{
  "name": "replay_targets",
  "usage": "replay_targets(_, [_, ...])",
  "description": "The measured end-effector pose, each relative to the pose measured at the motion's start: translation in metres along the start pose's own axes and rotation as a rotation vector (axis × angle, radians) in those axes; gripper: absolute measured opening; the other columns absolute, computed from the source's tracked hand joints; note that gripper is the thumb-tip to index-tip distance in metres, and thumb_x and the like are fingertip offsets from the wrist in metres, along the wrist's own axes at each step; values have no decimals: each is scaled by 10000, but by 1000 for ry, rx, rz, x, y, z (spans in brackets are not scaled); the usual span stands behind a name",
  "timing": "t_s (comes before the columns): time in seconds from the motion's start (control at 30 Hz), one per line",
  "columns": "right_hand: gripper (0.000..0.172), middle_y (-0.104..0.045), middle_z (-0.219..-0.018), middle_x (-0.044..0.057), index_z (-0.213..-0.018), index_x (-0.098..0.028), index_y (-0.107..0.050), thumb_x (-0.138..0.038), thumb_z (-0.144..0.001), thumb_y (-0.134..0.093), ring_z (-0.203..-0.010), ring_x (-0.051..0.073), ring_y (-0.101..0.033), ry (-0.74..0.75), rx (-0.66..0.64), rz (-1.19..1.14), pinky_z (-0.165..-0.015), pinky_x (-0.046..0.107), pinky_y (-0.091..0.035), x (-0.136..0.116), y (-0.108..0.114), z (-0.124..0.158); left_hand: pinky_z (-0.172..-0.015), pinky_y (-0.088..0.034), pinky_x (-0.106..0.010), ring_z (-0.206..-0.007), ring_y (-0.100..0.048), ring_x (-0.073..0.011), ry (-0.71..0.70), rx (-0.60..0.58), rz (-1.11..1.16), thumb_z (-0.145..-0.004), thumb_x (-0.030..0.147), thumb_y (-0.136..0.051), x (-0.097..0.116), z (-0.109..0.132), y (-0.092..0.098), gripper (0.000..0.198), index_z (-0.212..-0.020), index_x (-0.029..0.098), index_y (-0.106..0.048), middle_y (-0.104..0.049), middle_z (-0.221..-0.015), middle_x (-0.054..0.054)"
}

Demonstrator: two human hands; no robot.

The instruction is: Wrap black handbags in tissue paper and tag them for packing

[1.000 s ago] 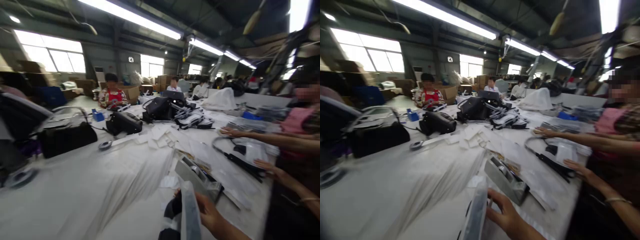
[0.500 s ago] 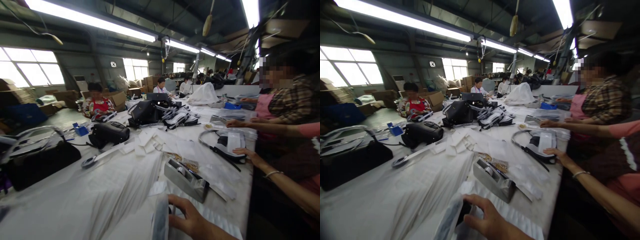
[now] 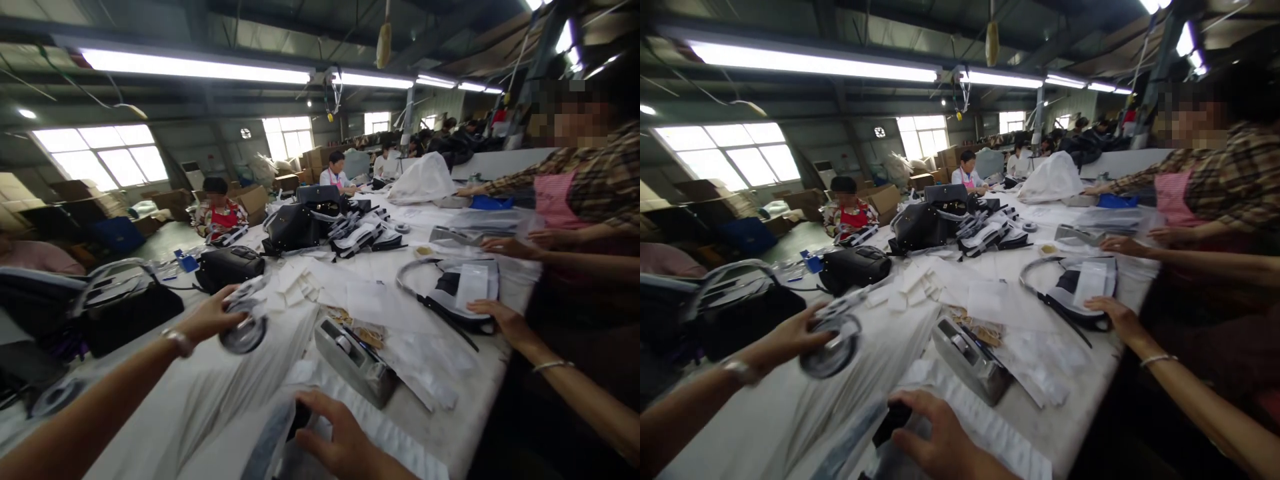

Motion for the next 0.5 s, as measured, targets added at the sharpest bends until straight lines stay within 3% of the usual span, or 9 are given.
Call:
replay_targets(0.1, [501,-671,-1286,97,-1269,-255,-655,-513,-838,-654,-1216,304,-607,22,-6,22,-1068,445,-467,5,2,4,-888,-553,-454,-1006,-689,-330,-187,11,77,-444,448,-906,90,-72,-39,899,-1235,140,-609,-752,-1021,-122])
replay_targets(0.17, [532,-663,-1298,110,-1285,-251,-646,-542,-839,-638,-1225,313,-604,28,-23,49,-1064,455,-477,9,2,5,-971,-516,-456,-1097,-662,-296,-266,62,115,-586,420,-864,139,-112,-58,942,-1396,141,-472,-713,-1149,-153])
replay_targets(0.27, [568,-638,-1333,121,-1323,-239,-622,-562,-857,-613,-1263,322,-576,5,-47,87,-1084,477,-459,18,2,7,-1023,-488,-451,-1182,-623,-276,-368,115,144,-745,363,-781,181,-134,-76,855,-1461,122,-381,-612,-1326,-210])
replay_targets(0.37, [539,-619,-1362,106,-1331,-237,-618,-539,-885,-601,-1301,312,-544,-28,-59,99,-1114,463,-434,25,1,10,-1000,-519,-390,-1127,-658,-246,-414,44,107,-801,303,-732,173,-112,-92,570,-1316,118,-573,-652,-1283,-175])
replay_targets(0.43, [524,-631,-1347,95,-1310,-239,-634,-548,-888,-601,-1294,312,-551,-66,-32,113,-1116,446,-438,33,3,13,-963,-542,-342,-1098,-675,-226,-389,-19,52,-797,282,-737,142,-85,-98,415,-1192,173,-677,-704,-1215,-105])
replay_targets(0.5, [533,-653,-1317,88,-1284,-241,-650,-584,-881,-592,-1267,325,-572,-90,-2,158,-1096,438,-464,40,8,16,-927,-554,-309,-1087,-679,-213,-312,-35,-12,-794,282,-743,95,-53,-92,354,-1142,221,-711,-739,-1132,-57])
Point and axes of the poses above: each hand's wrist, its own z-axis away from the middle knuckle, its own y-axis out of the back of the hand, x = y × z, the point moved 9 cm from there along -z, towards the middle knuckle
